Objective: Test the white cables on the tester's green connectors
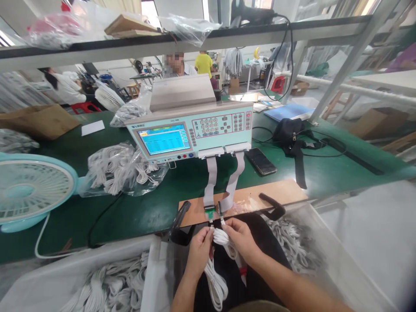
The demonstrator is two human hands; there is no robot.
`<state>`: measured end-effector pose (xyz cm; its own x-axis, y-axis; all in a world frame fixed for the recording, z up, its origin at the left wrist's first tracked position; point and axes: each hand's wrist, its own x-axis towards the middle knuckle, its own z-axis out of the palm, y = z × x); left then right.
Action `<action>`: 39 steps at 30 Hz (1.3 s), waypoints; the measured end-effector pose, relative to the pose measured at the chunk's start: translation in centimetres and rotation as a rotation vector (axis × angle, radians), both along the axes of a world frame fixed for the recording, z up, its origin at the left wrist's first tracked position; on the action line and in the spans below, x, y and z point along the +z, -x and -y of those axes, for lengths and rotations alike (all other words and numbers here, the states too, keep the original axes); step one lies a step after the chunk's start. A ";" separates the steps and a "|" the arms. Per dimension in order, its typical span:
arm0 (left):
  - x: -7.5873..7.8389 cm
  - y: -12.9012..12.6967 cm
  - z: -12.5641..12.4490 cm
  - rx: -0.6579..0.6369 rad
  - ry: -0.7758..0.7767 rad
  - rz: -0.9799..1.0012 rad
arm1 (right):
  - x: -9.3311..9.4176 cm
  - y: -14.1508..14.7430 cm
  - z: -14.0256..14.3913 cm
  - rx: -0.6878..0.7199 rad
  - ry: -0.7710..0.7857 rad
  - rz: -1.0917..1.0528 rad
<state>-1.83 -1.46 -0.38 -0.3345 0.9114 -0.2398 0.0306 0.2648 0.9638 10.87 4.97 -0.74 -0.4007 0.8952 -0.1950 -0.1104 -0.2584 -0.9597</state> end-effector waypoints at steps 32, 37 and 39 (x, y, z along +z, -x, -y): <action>-0.5 0.6 -0.6 -0.013 -0.064 -0.025 | 2.2 0.8 -0.1 -0.036 0.339 -0.149; -0.8 0.2 -0.9 0.047 -0.077 -0.039 | 2.2 0.8 0.0 -0.041 0.314 -0.136; -0.8 -0.2 -0.9 0.097 -0.081 -0.010 | 2.3 0.8 0.1 -0.037 0.300 -0.141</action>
<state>-1.59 -0.53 -1.23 -0.4236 0.8910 -0.1632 0.0183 0.1885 0.9819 10.10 4.89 1.53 -0.4106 0.8207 -0.3974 -0.2516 -0.5208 -0.8157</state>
